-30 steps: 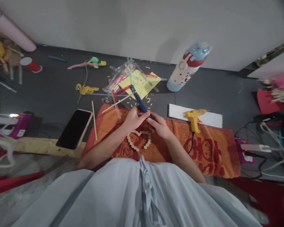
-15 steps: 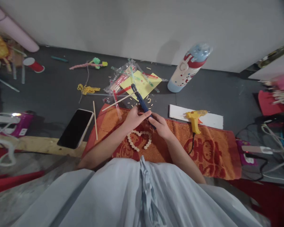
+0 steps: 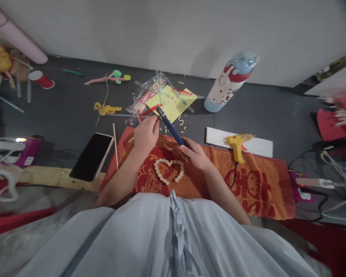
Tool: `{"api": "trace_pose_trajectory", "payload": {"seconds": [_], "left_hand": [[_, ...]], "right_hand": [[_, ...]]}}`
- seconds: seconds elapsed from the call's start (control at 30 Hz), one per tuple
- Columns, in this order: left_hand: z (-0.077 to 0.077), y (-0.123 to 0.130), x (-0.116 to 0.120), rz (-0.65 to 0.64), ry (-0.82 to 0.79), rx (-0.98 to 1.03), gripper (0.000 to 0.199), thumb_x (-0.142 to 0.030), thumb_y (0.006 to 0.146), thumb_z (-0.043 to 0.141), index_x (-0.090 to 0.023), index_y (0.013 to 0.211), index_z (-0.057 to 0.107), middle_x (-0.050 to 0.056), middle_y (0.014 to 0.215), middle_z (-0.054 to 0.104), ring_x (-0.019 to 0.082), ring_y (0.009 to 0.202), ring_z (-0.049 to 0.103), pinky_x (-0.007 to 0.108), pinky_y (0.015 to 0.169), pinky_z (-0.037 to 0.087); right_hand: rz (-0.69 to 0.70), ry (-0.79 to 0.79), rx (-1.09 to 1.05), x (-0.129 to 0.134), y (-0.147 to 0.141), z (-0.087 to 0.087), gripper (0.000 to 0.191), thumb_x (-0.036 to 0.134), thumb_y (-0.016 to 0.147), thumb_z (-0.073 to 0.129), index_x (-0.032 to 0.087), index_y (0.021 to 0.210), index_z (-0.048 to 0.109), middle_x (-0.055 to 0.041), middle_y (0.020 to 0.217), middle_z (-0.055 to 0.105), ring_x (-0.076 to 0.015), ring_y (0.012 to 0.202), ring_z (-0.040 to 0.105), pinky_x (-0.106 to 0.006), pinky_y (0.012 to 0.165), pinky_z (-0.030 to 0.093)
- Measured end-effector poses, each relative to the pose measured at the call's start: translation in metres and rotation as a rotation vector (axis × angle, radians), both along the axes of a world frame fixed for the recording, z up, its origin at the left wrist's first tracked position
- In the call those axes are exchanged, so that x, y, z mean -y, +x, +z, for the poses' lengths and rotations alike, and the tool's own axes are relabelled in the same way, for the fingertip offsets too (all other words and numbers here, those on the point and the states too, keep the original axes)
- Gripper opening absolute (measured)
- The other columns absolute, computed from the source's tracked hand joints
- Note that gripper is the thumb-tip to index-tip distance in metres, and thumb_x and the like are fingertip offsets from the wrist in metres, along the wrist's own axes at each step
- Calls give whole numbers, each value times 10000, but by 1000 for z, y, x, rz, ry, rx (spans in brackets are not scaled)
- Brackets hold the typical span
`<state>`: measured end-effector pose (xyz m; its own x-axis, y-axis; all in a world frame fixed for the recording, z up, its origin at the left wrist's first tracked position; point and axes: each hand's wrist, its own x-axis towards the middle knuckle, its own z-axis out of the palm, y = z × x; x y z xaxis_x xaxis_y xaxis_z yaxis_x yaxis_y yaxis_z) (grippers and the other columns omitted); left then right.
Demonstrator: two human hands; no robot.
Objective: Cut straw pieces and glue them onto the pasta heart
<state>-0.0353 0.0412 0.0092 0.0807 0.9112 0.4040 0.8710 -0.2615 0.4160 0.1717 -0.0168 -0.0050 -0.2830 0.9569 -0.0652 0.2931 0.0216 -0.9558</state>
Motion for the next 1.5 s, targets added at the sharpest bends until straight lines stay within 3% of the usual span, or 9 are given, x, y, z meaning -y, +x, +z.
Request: {"api": "trace_pose_trajectory", "payload": {"seconds": [0.17, 0.5, 0.67, 0.8, 1.07, 1.2, 1.3, 1.5], "left_hand": [[0, -4, -1, 25, 6, 31, 203, -291, 915, 484, -199, 802, 625, 56, 823, 704, 185, 790, 646, 279, 683, 427], [2, -8, -5, -30, 25, 100, 211, -276, 883, 514, -193, 711, 606, 38, 716, 674, 156, 670, 601, 261, 621, 393], [5, -6, -3, -74, 17, 141, 248, -328, 902, 503, -191, 730, 619, 32, 693, 661, 148, 645, 577, 261, 614, 384], [8, -5, -3, -35, -59, 167, 228, -323, 896, 515, -188, 745, 620, 28, 685, 659, 144, 634, 575, 260, 613, 381], [4, -3, -5, -15, -88, 222, 250, -282, 935, 408, -187, 853, 624, 55, 809, 705, 166, 757, 633, 268, 699, 436], [1, -1, -5, -15, -99, 176, 239, -267, 933, 405, -187, 896, 627, 68, 847, 701, 178, 783, 629, 274, 694, 436], [1, -2, -4, -27, -139, 147, 204, -225, 910, 424, -189, 864, 619, 62, 823, 698, 182, 765, 630, 272, 675, 426], [3, -3, -4, -17, -173, 53, 148, -160, 854, 459, -197, 769, 574, 57, 773, 674, 192, 710, 617, 277, 610, 379]], "right_hand": [[105, -125, -98, 0, 3, 4, 420, 530, 882, 503, 161, 1053, 605, -6, 749, 529, -148, 686, 473, -285, 645, 386], [114, -225, -206, -2, 8, 9, 391, 530, 837, 573, 168, 982, 597, 5, 734, 517, -130, 660, 457, -268, 598, 343], [97, -315, -333, -2, 8, 12, 419, 582, 778, 606, 168, 839, 576, -3, 701, 537, -124, 601, 484, -268, 546, 356], [36, -337, -327, -1, 6, 12, 464, 599, 742, 630, 173, 917, 578, 5, 709, 537, -125, 612, 492, -263, 544, 367], [0, -185, -190, 0, 8, 6, 418, 556, 821, 568, 190, 1024, 587, -29, 865, 595, -171, 783, 524, -314, 734, 430], [24, -173, -111, 0, 7, 7, 529, 556, 798, 593, 170, 1158, 565, -74, 1012, 629, -219, 921, 551, -363, 845, 440], [25, -162, -82, 0, 6, 5, 621, 559, 782, 607, 144, 1239, 535, -109, 1145, 619, -253, 1028, 555, -398, 934, 418], [37, -166, -70, 1, 5, 1, 644, 575, 781, 608, 150, 1258, 528, -112, 1176, 617, -265, 1067, 559, -412, 976, 402]]}}
